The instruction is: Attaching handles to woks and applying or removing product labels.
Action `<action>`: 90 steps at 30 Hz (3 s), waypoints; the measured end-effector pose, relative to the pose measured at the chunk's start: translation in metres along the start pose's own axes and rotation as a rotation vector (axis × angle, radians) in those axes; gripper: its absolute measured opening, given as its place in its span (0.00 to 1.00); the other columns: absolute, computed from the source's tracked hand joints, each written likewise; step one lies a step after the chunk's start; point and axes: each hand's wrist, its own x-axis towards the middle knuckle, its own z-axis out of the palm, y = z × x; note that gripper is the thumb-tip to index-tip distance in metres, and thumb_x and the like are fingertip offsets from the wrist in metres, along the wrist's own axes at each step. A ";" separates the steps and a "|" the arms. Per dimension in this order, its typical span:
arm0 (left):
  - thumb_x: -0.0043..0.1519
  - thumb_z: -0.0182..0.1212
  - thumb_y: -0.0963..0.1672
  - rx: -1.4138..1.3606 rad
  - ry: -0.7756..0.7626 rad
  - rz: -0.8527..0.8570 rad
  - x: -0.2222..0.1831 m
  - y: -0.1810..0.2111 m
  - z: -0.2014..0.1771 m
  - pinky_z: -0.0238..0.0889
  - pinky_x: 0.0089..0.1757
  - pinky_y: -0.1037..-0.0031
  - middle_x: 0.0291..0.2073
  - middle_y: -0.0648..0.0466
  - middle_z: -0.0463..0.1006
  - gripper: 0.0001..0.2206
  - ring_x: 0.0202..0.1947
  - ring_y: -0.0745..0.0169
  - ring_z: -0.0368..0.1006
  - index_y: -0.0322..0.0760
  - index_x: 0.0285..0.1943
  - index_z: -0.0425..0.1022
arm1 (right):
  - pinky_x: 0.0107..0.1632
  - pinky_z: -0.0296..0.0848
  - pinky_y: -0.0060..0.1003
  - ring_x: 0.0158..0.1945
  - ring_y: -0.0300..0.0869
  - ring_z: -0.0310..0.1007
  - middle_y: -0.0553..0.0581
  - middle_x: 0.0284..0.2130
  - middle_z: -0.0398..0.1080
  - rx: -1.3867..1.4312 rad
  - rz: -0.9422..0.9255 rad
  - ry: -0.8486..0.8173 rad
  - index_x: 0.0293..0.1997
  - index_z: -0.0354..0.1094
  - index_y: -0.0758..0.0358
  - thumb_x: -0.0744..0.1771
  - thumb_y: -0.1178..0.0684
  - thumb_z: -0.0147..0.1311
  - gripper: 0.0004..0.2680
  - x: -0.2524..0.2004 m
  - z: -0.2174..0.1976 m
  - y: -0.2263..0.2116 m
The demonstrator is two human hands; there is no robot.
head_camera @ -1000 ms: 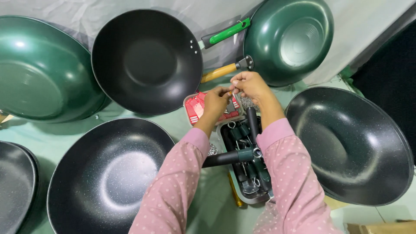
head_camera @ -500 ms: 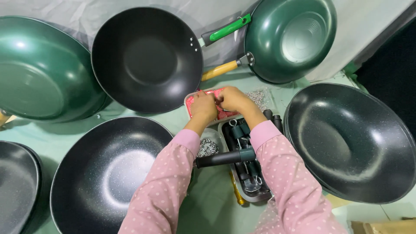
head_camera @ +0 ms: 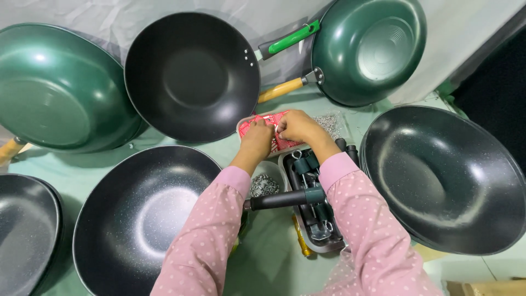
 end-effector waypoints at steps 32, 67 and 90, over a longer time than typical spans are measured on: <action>0.54 0.72 0.48 -0.156 0.457 0.000 -0.055 0.045 -0.109 0.64 0.53 0.56 0.44 0.55 0.73 0.19 0.52 0.52 0.70 0.49 0.51 0.69 | 0.32 0.77 0.29 0.29 0.32 0.77 0.44 0.24 0.75 0.475 -0.136 0.424 0.35 0.80 0.46 0.58 0.51 0.65 0.06 -0.046 -0.059 -0.018; 0.55 0.68 0.40 -1.471 0.565 -0.473 -0.205 0.050 -0.139 0.75 0.35 0.81 0.34 0.51 0.79 0.13 0.34 0.69 0.76 0.36 0.49 0.79 | 0.33 0.79 0.26 0.30 0.36 0.76 0.57 0.29 0.76 0.862 -0.283 0.355 0.43 0.77 0.66 0.62 0.62 0.64 0.08 -0.207 -0.007 -0.101; 0.59 0.63 0.43 -1.004 0.404 -0.448 -0.288 0.034 -0.152 0.71 0.40 0.69 0.33 0.50 0.82 0.12 0.36 0.58 0.78 0.47 0.51 0.81 | 0.32 0.79 0.26 0.34 0.37 0.77 0.57 0.31 0.77 0.980 -0.321 0.152 0.46 0.78 0.65 0.64 0.62 0.62 0.08 -0.240 0.024 -0.140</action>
